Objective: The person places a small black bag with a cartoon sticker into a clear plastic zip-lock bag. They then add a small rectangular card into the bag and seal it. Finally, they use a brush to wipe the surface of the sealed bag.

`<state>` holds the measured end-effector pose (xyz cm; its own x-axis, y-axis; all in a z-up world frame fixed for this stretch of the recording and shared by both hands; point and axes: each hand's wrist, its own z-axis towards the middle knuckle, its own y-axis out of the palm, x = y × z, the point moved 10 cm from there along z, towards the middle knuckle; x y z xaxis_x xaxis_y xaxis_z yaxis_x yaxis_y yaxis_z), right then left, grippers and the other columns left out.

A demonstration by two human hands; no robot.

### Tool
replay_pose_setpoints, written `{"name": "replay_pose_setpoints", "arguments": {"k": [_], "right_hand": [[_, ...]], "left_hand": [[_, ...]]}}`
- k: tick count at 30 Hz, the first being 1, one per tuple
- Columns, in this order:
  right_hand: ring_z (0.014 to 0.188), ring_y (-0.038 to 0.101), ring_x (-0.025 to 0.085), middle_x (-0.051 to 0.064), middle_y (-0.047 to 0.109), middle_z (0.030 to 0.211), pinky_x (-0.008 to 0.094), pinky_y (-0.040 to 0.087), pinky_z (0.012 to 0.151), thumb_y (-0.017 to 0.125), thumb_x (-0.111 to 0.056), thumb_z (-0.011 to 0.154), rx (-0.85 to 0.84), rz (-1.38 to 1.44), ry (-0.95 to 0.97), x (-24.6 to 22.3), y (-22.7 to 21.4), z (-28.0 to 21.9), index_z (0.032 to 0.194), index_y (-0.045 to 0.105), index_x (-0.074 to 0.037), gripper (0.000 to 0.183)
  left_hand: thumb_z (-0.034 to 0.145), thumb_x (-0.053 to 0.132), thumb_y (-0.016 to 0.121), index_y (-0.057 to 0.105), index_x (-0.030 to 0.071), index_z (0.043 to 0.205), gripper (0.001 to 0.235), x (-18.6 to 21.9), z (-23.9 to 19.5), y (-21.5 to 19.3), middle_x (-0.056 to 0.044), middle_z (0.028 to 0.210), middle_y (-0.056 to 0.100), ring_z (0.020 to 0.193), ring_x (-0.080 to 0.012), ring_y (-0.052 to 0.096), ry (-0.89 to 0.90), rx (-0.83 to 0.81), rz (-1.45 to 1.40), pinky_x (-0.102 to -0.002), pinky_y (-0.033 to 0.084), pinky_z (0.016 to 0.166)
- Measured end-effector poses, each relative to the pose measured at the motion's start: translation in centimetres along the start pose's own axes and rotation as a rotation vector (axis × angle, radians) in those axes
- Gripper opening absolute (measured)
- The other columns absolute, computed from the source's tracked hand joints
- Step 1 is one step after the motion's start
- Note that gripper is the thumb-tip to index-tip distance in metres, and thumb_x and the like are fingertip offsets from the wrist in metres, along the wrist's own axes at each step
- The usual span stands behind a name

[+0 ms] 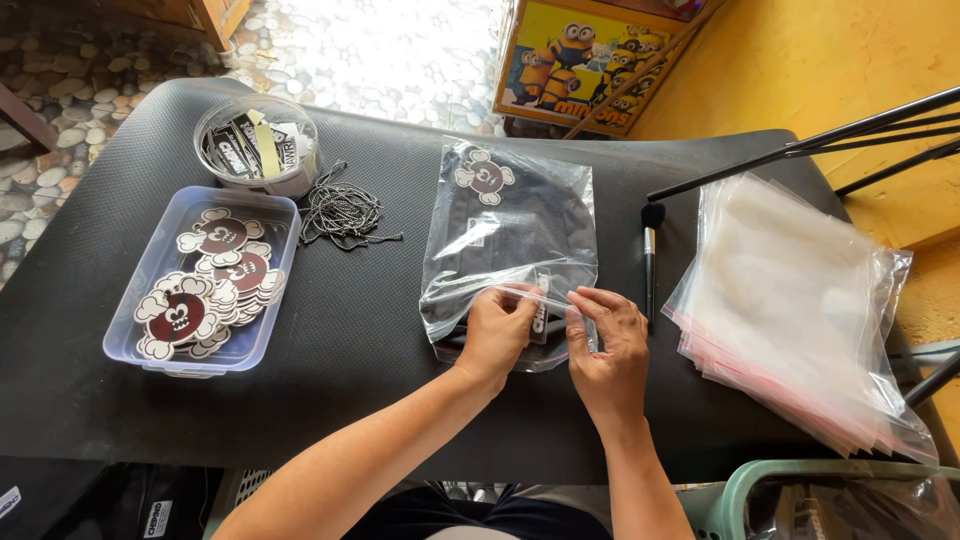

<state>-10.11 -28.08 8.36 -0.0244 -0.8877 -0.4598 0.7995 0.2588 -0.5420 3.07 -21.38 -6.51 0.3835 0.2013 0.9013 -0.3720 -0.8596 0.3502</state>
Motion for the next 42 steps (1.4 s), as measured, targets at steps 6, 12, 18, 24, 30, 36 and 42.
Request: {"name": "replay_pose_setpoints", "arguments": {"k": [6,12,18,24,30,36,42], "right_hand": [[0.107,0.069,0.026,0.006,0.072,0.108,0.042,0.045,0.100,0.070,-0.015,0.098,-0.002,0.016,-0.014,-0.7,-0.3,0.8,0.108,0.078,-0.012,0.013],[0.106,0.069,0.025,0.006,0.073,0.106,0.042,0.045,0.100,0.071,-0.016,0.098,-0.014,-0.001,-0.013,-0.6,0.0,0.4,0.106,0.078,-0.011,0.012],[0.104,0.069,0.024,0.004,0.073,0.105,0.040,0.045,0.099,0.071,-0.018,0.098,-0.014,-0.016,0.002,0.3,-0.1,-0.4,0.107,0.078,-0.013,0.012],[0.105,0.070,0.024,0.003,0.074,0.106,0.039,0.046,0.099,0.071,-0.017,0.097,-0.033,0.001,0.000,0.4,0.4,-0.9,0.107,0.078,-0.014,0.012],[0.105,0.070,0.024,0.004,0.074,0.105,0.039,0.045,0.099,0.070,-0.017,0.098,-0.031,0.012,0.002,0.2,-0.1,-0.6,0.107,0.078,-0.014,0.012],[0.104,0.070,0.025,0.005,0.074,0.105,0.041,0.046,0.099,0.071,-0.017,0.097,-0.027,0.015,0.010,0.4,-0.5,-0.9,0.107,0.079,-0.014,0.013],[0.106,0.070,0.025,0.005,0.073,0.106,0.040,0.046,0.099,0.071,-0.016,0.097,-0.039,0.017,0.030,0.5,-0.6,-1.1,0.108,0.079,-0.014,0.014]], "left_hand": [[0.100,0.014,0.059,0.060,-0.008,0.093,0.023,-0.5,-0.4,0.5,-0.012,0.047,0.050,0.027,-0.0210,0.048,-0.113,0.056,-0.085,-0.031,0.039,0.026],[0.096,0.019,0.055,0.060,-0.008,0.085,0.029,0.1,1.8,0.8,-0.024,0.065,0.067,0.047,-0.0312,0.070,-0.135,0.151,-0.082,-0.040,0.059,0.047],[0.087,0.032,0.075,0.076,-0.005,0.088,0.038,1.8,-0.1,1.3,-0.017,0.072,0.072,0.071,-0.0153,0.063,-0.077,0.158,0.137,-0.039,0.053,0.071],[0.094,0.028,0.066,0.063,-0.004,0.132,0.050,3.6,-1.9,0.8,-0.022,0.129,0.069,0.132,-0.0305,0.059,-0.062,0.116,0.069,-0.050,0.042,0.107],[0.103,0.016,0.056,0.000,0.011,0.164,0.084,1.7,-0.8,1.8,-0.026,0.166,0.021,0.153,-0.0389,0.019,0.106,-0.087,-0.033,-0.052,0.023,0.124],[0.105,0.017,0.047,-0.016,0.015,0.162,0.085,2.5,-1.7,1.8,-0.040,0.161,0.010,0.147,-0.0506,0.025,0.099,-0.218,0.070,-0.061,0.024,0.120],[0.103,0.012,0.044,-0.001,0.007,0.164,0.076,3.7,-3.0,1.0,-0.033,0.166,-0.001,0.142,-0.0567,0.025,0.224,-0.205,0.187,-0.060,0.032,0.116]]}}
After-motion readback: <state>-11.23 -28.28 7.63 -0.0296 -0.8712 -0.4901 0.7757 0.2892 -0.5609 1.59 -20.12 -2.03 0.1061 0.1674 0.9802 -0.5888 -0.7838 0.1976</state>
